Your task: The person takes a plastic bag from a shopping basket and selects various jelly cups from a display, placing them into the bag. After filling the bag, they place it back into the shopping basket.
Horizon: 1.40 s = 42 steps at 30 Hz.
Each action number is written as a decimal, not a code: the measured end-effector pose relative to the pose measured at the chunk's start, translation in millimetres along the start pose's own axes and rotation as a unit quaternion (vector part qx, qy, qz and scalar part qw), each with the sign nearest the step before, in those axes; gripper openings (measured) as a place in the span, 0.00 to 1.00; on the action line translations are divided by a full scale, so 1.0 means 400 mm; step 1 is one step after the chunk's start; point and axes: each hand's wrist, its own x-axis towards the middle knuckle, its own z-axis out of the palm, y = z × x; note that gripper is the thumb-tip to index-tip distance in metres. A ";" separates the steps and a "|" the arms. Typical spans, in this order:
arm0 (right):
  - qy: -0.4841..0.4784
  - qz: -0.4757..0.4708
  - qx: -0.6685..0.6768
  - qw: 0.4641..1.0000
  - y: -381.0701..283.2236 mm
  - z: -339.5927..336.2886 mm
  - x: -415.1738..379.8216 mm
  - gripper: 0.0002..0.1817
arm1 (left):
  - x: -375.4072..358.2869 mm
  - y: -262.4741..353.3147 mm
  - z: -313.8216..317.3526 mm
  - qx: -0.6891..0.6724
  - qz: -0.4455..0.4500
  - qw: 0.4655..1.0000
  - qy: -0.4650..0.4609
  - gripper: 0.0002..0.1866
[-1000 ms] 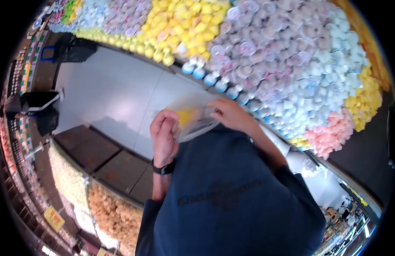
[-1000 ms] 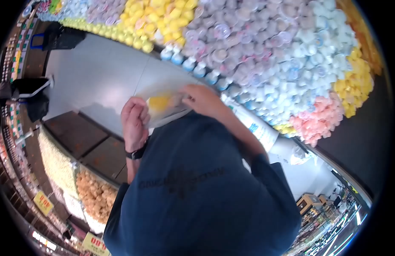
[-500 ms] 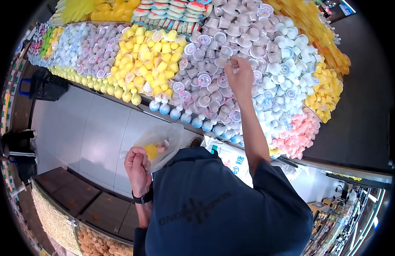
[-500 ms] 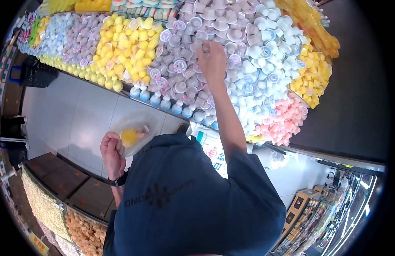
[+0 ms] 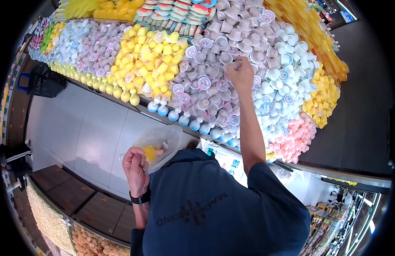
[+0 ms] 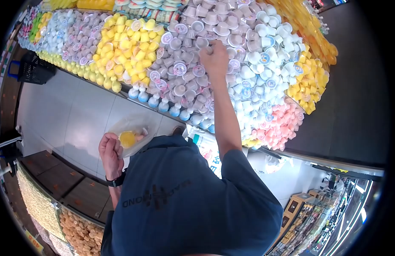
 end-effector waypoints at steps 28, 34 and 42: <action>-0.549 -0.095 0.305 0.772 -0.180 0.050 -0.551 0.16 | -0.002 0.006 0.032 0.023 -0.017 1.000 -0.012 0.08; -0.590 -0.160 0.203 0.765 -0.114 0.032 -0.556 0.23 | -0.007 0.004 0.039 0.020 -0.019 1.000 0.004 0.09; -0.533 -0.151 0.213 0.805 -0.113 0.000 -0.511 0.20 | -0.009 0.013 0.040 0.035 -0.011 0.999 -0.009 0.08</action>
